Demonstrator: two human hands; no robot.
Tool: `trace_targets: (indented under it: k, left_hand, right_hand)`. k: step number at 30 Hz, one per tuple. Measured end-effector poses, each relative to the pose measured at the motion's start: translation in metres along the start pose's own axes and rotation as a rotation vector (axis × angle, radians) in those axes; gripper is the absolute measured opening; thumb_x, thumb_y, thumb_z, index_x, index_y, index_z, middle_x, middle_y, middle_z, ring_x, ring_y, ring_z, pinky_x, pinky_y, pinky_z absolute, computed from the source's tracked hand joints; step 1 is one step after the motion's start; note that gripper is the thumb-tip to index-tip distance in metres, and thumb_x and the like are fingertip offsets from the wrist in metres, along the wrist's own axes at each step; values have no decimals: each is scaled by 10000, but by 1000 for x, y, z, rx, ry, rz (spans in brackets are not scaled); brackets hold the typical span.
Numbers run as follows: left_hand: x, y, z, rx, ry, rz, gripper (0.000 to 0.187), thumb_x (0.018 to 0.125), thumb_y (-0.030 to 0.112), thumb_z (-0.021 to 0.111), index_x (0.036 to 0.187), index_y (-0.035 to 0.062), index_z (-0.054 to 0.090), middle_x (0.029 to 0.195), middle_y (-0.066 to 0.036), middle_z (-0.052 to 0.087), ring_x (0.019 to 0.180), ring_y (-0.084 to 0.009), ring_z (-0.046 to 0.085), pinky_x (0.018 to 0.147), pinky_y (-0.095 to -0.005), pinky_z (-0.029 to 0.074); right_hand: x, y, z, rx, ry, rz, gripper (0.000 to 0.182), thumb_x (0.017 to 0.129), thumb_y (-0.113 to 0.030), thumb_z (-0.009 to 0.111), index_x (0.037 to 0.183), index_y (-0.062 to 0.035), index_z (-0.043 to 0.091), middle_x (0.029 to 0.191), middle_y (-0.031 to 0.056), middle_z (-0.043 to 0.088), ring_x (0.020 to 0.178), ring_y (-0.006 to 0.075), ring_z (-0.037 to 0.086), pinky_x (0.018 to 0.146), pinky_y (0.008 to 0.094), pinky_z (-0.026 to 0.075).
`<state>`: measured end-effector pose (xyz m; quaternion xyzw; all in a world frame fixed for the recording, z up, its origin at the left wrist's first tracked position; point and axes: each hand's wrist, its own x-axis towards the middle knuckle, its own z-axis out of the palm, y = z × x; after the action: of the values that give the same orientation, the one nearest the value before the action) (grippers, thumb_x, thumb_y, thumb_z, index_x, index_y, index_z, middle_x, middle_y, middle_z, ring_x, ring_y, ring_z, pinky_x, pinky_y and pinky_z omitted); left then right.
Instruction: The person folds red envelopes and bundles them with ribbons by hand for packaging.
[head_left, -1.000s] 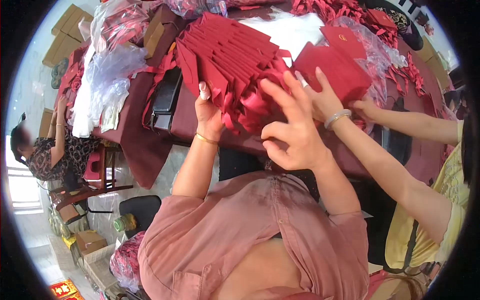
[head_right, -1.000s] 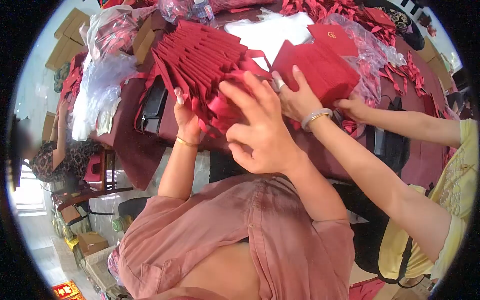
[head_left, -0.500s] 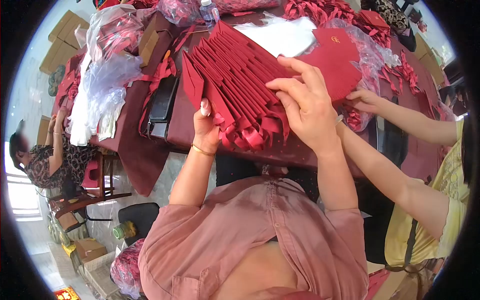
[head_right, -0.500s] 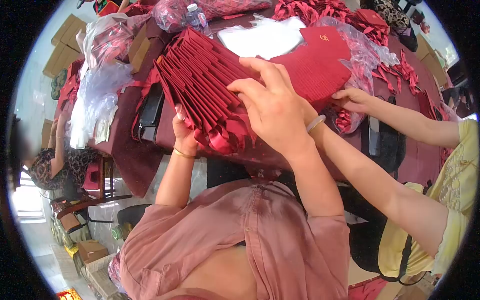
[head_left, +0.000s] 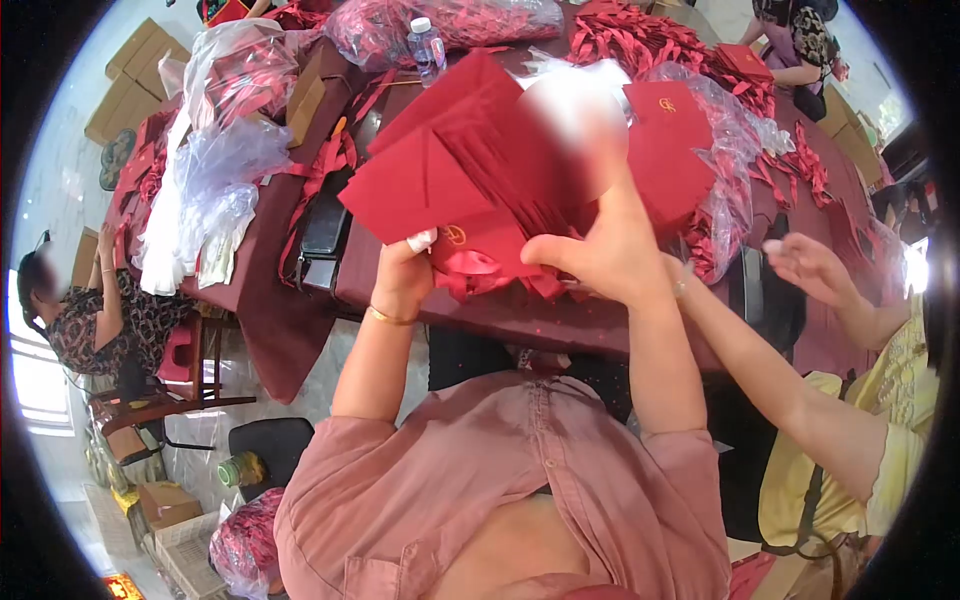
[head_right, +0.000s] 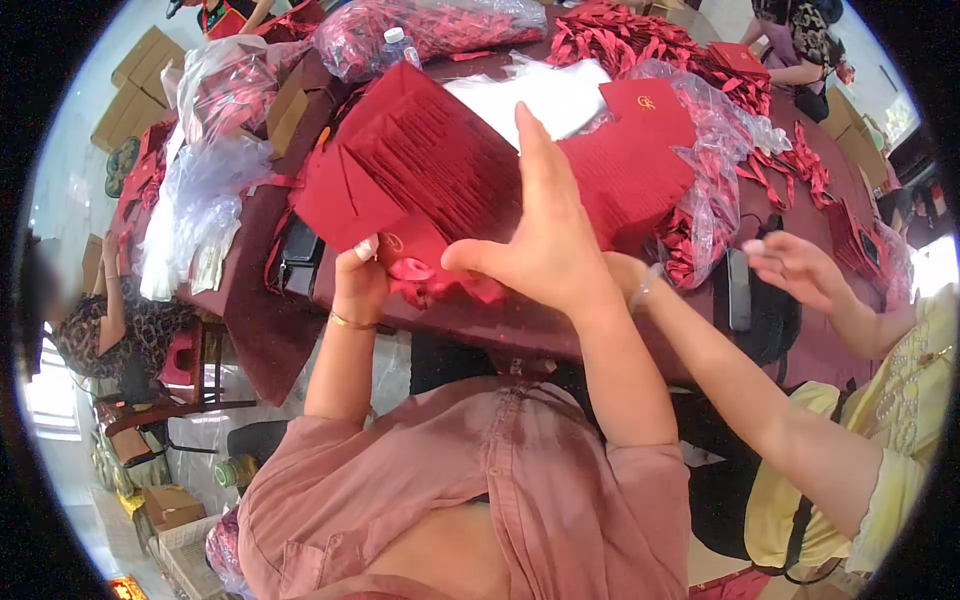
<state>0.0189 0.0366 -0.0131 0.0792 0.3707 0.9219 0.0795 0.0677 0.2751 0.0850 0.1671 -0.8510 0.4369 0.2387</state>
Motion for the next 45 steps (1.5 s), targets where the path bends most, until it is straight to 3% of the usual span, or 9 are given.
trace_targets:
  k: [5, 8, 15, 19, 25, 32, 36, 40, 45]
  left_hand:
    - [5, 22, -46, 514, -22, -118, 480, 696, 7, 778, 1138, -6, 592, 1147, -99, 646, 1076, -225, 614, 928, -390, 520]
    - [5, 13, -48, 889, -148, -48, 973, 613, -11, 864, 1431, 22, 339, 1321, -119, 549, 1176, -207, 553, 1000, -367, 473]
    - [12, 1, -60, 1013, -322, 249, 1300, 544, 106, 928, 1538, 82, 91, 1499, -97, 361, 1287, -188, 440, 1081, -359, 376]
    - [8, -15, -66, 1075, 7, 86, 268, 661, 45, 841, 887, 4, 702, 885, -47, 730, 822, -144, 676, 750, -321, 542]
    - [-4, 2, -19, 806, 136, 142, 422, 692, 20, 808, 1089, -5, 668, 1089, -93, 686, 956, -190, 648, 852, -352, 533]
    - [1, 81, 18, 1686, -338, 1020, 586, 740, 96, 775, 1267, 1, 535, 1239, -171, 603, 1167, -279, 563, 964, -365, 467]
    - [-10, 94, 54, 1762, -342, 1023, 432, 752, 176, 739, 1134, 12, 618, 1136, -123, 650, 1193, -344, 532, 1024, -439, 399]
    - [-13, 92, 85, 1751, -367, 1043, 434, 753, 161, 741, 1129, -10, 610, 1142, -162, 641, 1182, -349, 540, 981, -422, 433]
    - [-6, 85, 105, 1526, -439, 972, 687, 729, 255, 791, 1290, -21, 506, 1296, -180, 538, 1258, -316, 486, 1048, -413, 373]
  right_hand:
    - [-10, 34, 33, 201, -135, 138, 1073, 646, -68, 778, 1517, -26, 151, 1425, 202, 400, 1341, 282, 389, 1122, 372, 290]
    - [-53, 90, 107, 618, -88, 200, 965, 663, 38, 751, 1470, -41, 226, 1392, 140, 428, 1290, 228, 435, 1085, 353, 352]
    - [-55, 80, 120, 289, -86, 256, 842, 650, -144, 837, 1346, -21, 378, 1260, 193, 517, 1177, 334, 535, 1007, 386, 426]
    - [-47, 75, 124, 409, -54, 389, 687, 706, -120, 813, 1262, -7, 427, 1192, 170, 576, 1160, 273, 562, 984, 361, 445]
    - [-23, 55, 79, 224, -122, 111, 1078, 633, -102, 822, 1474, 49, 165, 1514, 245, 244, 1418, 314, 257, 1170, 368, 223]
    - [6, -41, -1, -249, 9, -330, 1126, 631, -230, 832, 1506, -23, 154, 1542, 219, 201, 1449, 392, 159, 1131, 603, 169]
    - [5, -49, 4, -318, 154, -511, 877, 659, -196, 730, 1420, -4, 339, 1131, 146, 575, 1124, 304, 550, 977, 479, 393]
    - [14, -44, -10, -280, 244, -516, 484, 661, -234, 728, 1052, -25, 533, 789, 90, 606, 724, 274, 623, 680, 399, 466]
    - [18, -47, -43, -255, 135, -551, 402, 569, -161, 758, 915, -64, 578, 816, 89, 594, 771, 299, 613, 660, 409, 475]
